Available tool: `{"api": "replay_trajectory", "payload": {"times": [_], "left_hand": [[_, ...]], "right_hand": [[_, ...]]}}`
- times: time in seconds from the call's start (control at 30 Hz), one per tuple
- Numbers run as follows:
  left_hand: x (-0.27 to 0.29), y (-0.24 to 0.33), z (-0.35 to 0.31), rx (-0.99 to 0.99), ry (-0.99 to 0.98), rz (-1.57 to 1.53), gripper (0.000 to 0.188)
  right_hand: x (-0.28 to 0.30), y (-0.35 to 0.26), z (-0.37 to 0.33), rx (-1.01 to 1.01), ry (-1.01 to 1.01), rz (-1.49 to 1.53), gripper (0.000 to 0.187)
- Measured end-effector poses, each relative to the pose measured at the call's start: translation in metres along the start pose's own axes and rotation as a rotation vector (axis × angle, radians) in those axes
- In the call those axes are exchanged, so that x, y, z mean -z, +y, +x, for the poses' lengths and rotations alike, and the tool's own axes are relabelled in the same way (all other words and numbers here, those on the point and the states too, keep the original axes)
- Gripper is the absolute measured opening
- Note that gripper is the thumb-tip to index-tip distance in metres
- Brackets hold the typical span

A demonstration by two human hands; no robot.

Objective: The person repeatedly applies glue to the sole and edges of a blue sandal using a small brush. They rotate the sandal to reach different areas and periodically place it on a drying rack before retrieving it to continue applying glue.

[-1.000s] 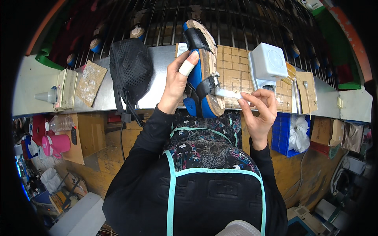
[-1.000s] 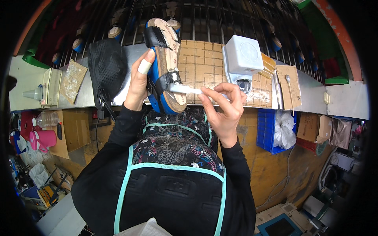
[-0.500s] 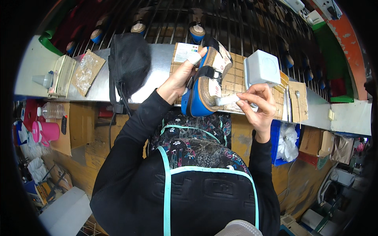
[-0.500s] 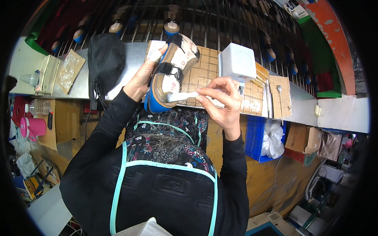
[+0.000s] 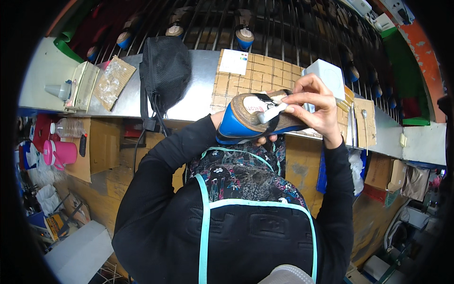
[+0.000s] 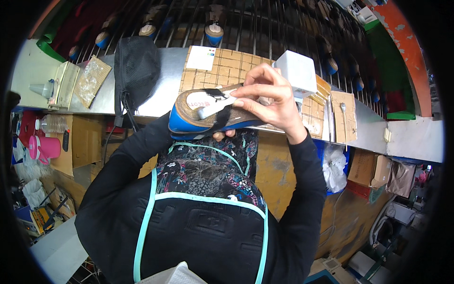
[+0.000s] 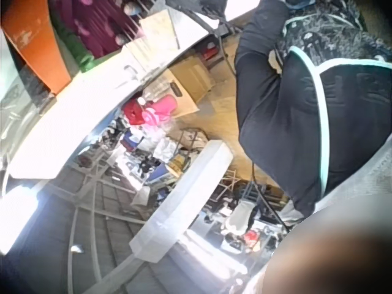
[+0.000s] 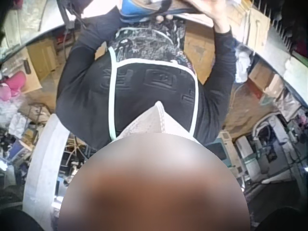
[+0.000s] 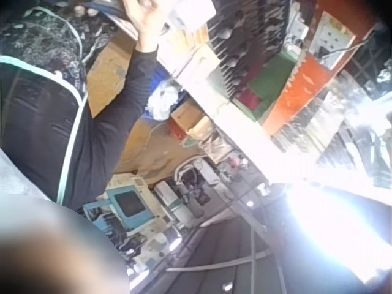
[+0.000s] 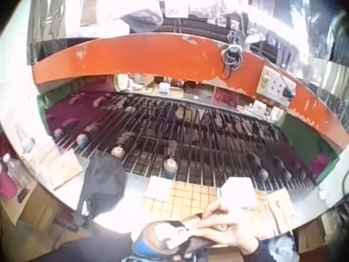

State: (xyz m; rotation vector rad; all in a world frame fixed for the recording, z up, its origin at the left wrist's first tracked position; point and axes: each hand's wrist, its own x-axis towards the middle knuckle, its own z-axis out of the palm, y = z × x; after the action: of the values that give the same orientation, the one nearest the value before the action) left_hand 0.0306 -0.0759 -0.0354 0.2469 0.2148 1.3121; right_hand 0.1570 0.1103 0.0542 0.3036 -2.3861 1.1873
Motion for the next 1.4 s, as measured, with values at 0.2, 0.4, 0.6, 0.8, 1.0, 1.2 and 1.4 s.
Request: {"api": "replay_trajectory", "payload": {"times": [0.2,0.4,0.6,0.8,1.0,1.2,1.4], "left_hand": [[0.023,-0.044,0.011,0.302,-0.504,-0.568,0.077],[0.044,-0.068,0.075,0.839,-0.929,-0.726,0.087],[0.05,-0.092,0.102,1.205,-1.193,-0.969,0.102],[0.054,-0.105,0.107,1.261,-1.258,-0.988,0.098],[0.065,-0.095,0.08,0.828,-1.028,-0.846,0.085],[0.047,-0.034,0.029,0.236,-0.317,-0.254,0.068],[0.01,0.029,0.033,-0.575,0.368,0.522,0.074]], "right_hand": [[-0.001,0.01,0.004,-0.031,-0.154,0.044,0.021],[-0.004,0.015,-0.002,-0.061,-0.225,0.079,0.021],[0.001,0.017,-0.002,0.078,-0.225,-0.049,0.018],[0.006,0.016,-0.002,0.011,-0.254,-0.032,0.019],[0.013,0.016,-0.004,-0.13,-0.357,0.06,0.018],[0.032,-0.014,-0.022,-0.221,0.007,-0.366,0.015],[-0.044,-0.047,-0.065,-0.08,0.418,-0.79,0.023]]}}
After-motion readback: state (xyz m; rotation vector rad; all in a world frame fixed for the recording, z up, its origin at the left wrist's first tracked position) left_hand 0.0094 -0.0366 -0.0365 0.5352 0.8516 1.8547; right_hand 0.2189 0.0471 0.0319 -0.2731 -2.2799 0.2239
